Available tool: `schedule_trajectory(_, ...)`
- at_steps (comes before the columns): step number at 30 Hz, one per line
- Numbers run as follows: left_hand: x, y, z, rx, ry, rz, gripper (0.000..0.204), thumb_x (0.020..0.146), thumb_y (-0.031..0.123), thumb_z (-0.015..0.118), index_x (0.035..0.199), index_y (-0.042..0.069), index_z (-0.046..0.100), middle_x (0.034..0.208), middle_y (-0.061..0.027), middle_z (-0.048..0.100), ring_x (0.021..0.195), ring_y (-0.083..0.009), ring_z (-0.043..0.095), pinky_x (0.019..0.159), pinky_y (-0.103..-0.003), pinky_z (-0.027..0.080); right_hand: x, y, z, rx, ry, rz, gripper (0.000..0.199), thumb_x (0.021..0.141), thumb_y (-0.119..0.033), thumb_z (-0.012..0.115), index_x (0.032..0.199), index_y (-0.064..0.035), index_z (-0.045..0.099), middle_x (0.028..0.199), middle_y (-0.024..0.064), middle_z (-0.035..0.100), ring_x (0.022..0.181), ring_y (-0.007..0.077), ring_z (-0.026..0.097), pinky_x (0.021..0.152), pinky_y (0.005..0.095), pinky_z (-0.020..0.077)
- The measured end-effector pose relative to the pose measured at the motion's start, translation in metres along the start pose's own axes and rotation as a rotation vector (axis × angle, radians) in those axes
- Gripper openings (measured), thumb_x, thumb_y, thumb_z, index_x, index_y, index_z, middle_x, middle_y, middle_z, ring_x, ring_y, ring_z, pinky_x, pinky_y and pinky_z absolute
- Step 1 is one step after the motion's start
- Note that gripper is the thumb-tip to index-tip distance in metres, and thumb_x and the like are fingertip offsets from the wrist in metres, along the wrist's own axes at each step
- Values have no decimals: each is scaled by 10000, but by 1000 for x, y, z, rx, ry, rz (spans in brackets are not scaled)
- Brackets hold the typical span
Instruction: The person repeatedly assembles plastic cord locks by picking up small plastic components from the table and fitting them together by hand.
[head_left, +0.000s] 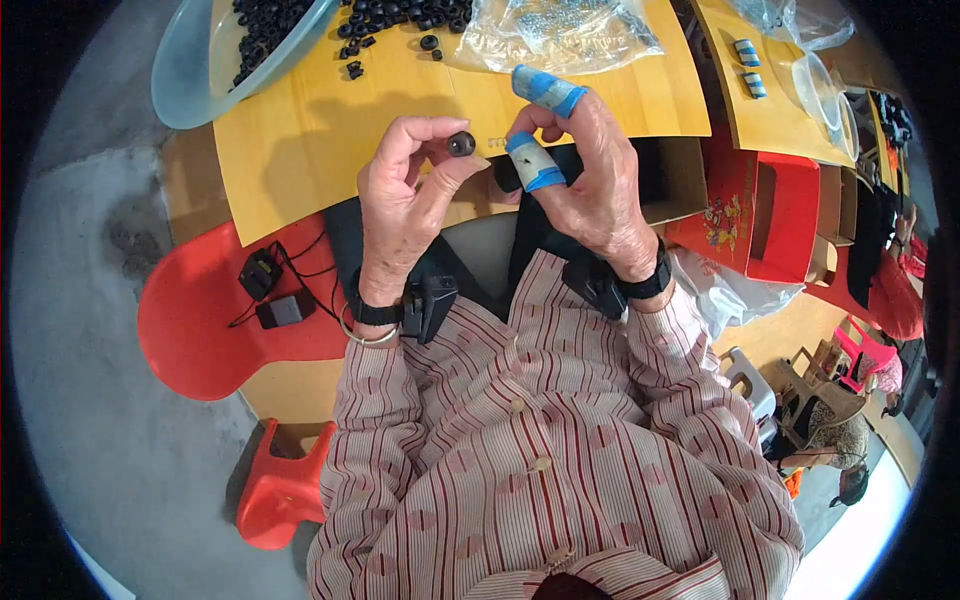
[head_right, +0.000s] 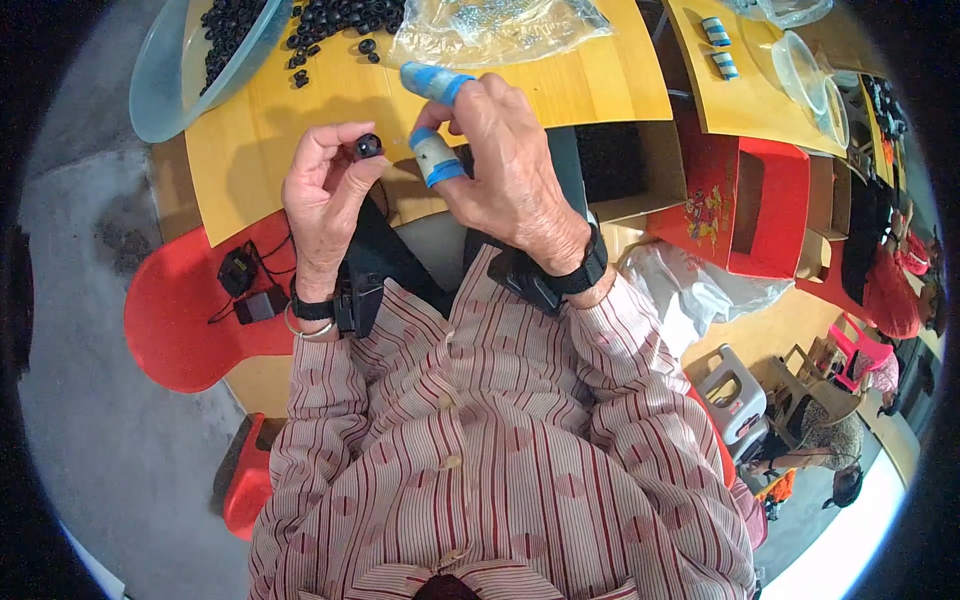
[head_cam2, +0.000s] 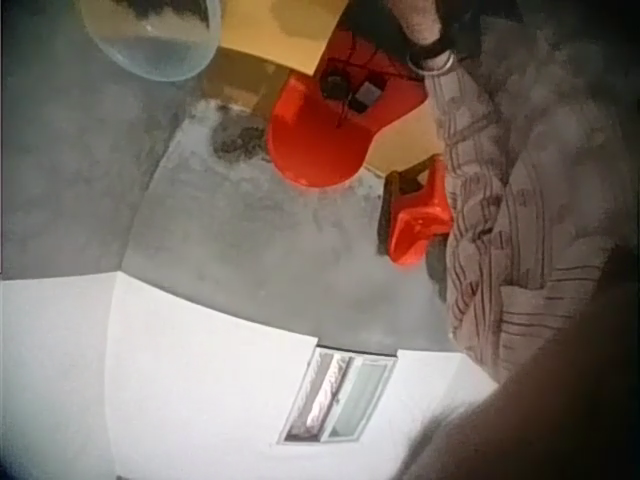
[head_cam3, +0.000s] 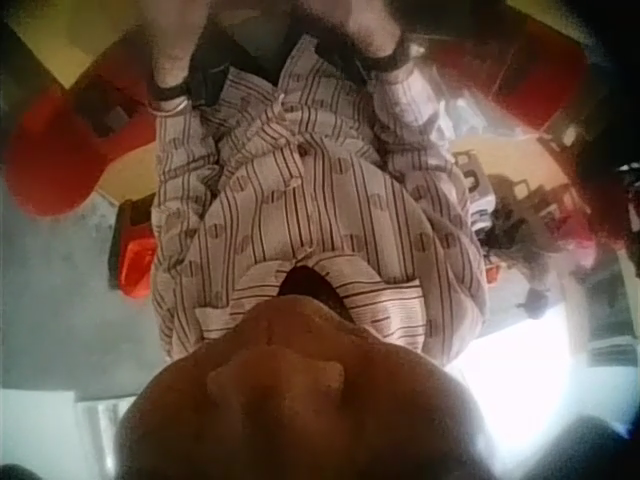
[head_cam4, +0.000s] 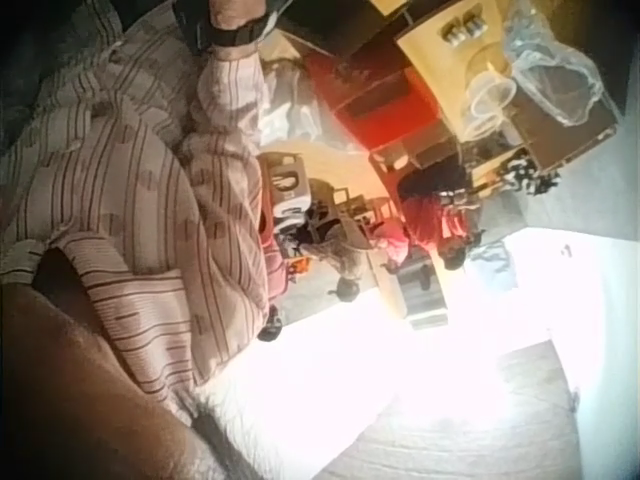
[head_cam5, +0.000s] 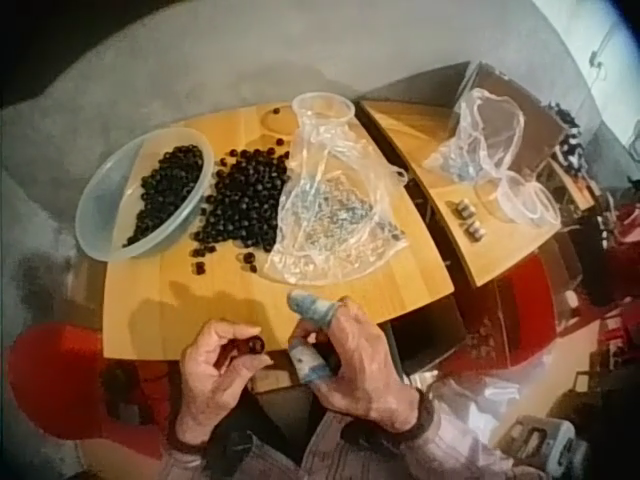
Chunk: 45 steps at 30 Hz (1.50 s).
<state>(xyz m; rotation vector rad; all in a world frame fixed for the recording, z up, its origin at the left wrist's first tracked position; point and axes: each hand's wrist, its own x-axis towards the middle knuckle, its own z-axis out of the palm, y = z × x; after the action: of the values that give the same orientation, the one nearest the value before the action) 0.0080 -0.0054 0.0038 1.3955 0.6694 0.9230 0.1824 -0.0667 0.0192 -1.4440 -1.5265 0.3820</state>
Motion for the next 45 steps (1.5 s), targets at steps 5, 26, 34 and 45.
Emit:
schedule_trajectory(5, -1, 8, 5, 329, 21, 66, 219, 789, 4, 700, 986, -14, 606, 797, -43, 633, 696, -87, 583, 650, -233, 481, 9, -9, -12, -256, -104, -290, 597, 621, -18, 687, 1197, -28, 529, 831, 38, 576, 785, 257, 541, 773, 377, 426)
schedule_trajectory(26, -12, 9, 16, -46, -6, -129, 169, 849, -62, 609, 1011, -58, 560, 881, -85, 639, 742, -112, 646, 663, -245, 579, 5, -21, -23, -20, -271, -60, 412, 823, -10, 643, 1219, -9, 527, 900, 81, 650, 816, 205, 643, 734, 301, 509)
schedule_trajectory(34, -15, -8, 5, -307, -26, -135, 250, 883, 36, 620, 1121, -25, 575, 942, -22, 602, 813, -69, 550, 753, -205, 465, 1, -17, -21, 143, -135, -23, 422, 789, 10, 624, 1205, -9, 554, 893, 86, 650, 782, 237, 602, 705, 332, 500)
schedule_trajectory(45, -16, -12, 0, -503, 30, -268, 262, 905, 73, 597, 1149, -21, 570, 1010, -27, 612, 835, -70, 525, 775, -219, 440, 10, -21, -1, -15, -297, -248, 471, 766, 25, 622, 1231, -18, 563, 947, 58, 648, 778, 211, 574, 707, 306, 503)
